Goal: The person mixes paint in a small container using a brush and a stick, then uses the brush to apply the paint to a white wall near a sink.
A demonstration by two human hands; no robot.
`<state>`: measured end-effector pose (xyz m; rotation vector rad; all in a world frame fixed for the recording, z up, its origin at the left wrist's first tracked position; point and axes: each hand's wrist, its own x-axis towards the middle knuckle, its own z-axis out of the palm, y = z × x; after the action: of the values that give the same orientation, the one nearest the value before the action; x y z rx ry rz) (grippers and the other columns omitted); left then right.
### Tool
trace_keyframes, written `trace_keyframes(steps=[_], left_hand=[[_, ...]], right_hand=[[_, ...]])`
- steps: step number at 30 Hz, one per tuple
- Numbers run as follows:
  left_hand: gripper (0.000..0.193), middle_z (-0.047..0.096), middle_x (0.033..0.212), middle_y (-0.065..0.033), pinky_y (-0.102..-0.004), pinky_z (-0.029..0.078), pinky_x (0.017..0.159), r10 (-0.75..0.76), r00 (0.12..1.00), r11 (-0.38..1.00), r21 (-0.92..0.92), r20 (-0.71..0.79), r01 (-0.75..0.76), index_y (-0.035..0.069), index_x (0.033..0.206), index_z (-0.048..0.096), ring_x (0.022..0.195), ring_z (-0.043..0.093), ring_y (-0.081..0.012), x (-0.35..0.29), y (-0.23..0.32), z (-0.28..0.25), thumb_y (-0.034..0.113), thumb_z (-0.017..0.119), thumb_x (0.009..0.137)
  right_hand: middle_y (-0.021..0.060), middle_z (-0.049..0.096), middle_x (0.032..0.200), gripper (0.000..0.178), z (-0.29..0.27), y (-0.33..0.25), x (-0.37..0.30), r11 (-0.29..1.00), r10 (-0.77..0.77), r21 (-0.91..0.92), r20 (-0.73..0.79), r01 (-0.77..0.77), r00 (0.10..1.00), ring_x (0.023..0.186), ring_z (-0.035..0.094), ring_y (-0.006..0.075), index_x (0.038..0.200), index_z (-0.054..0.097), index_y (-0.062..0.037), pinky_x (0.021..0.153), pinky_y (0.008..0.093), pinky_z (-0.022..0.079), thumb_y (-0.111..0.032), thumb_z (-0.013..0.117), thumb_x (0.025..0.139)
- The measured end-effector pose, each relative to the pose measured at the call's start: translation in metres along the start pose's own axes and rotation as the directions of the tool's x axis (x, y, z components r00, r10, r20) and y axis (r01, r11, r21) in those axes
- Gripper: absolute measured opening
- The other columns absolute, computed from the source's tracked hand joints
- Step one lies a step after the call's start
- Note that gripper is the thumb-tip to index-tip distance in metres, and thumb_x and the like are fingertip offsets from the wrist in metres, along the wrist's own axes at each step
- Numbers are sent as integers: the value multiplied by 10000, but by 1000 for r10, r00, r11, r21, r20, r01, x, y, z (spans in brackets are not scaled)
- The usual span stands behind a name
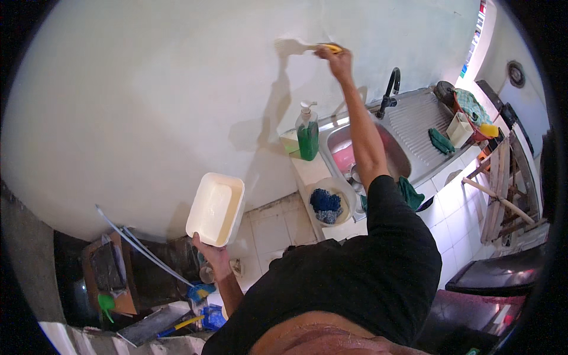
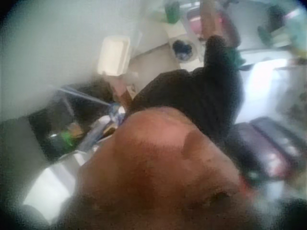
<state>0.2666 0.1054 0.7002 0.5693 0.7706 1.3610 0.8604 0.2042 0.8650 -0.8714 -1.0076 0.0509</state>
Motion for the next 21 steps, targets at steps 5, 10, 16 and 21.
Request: trace_keyframes(steps=[5, 10, 16, 21], left_hand=[[623, 538, 1289, -88, -375, 463, 931, 49, 999, 999, -6, 0, -49, 67, 1331, 429, 1172, 536, -225, -3, 1, 11, 499, 441, 883], [627, 522, 1315, -75, -405, 466, 930, -14, 1000, 999, 49, 1, 14, 88, 1346, 424, 1192, 519, -241, 13, -8, -5, 515, 419, 887], [632, 514, 1330, -57, -434, 474, 927, -5, 999, 998, 63, 51, 2, 117, 1361, 418, 1197, 519, -264, 8, -5, 15, 536, 384, 889], [626, 518, 1325, -62, -439, 478, 921, 8, 999, 998, 57, 31, -10, 108, 1359, 419, 1188, 526, -265, 11, -3, 5, 525, 369, 894]], right_hand=[[115, 684, 723, 141, -28, -19, -15, 875, -341, -478, -503, 74, 794, 598, 646, 180, 829, 693, -13, 558, 327, 508, -147, 649, 834], [162, 635, 767, 141, 92, 3, -46, 619, -466, -765, -176, 177, 867, 651, 612, 348, 894, 649, -50, 551, 411, 463, -160, 665, 807], [119, 667, 753, 107, 177, -55, -68, 909, -303, -263, 115, 323, 946, 684, 635, 322, 875, 677, -65, 623, 372, 502, -149, 650, 814], [92, 684, 719, 169, 68, -30, 5, 841, -408, -433, -114, 325, 906, 610, 624, 183, 830, 705, -53, 587, 317, 488, -194, 615, 854]])
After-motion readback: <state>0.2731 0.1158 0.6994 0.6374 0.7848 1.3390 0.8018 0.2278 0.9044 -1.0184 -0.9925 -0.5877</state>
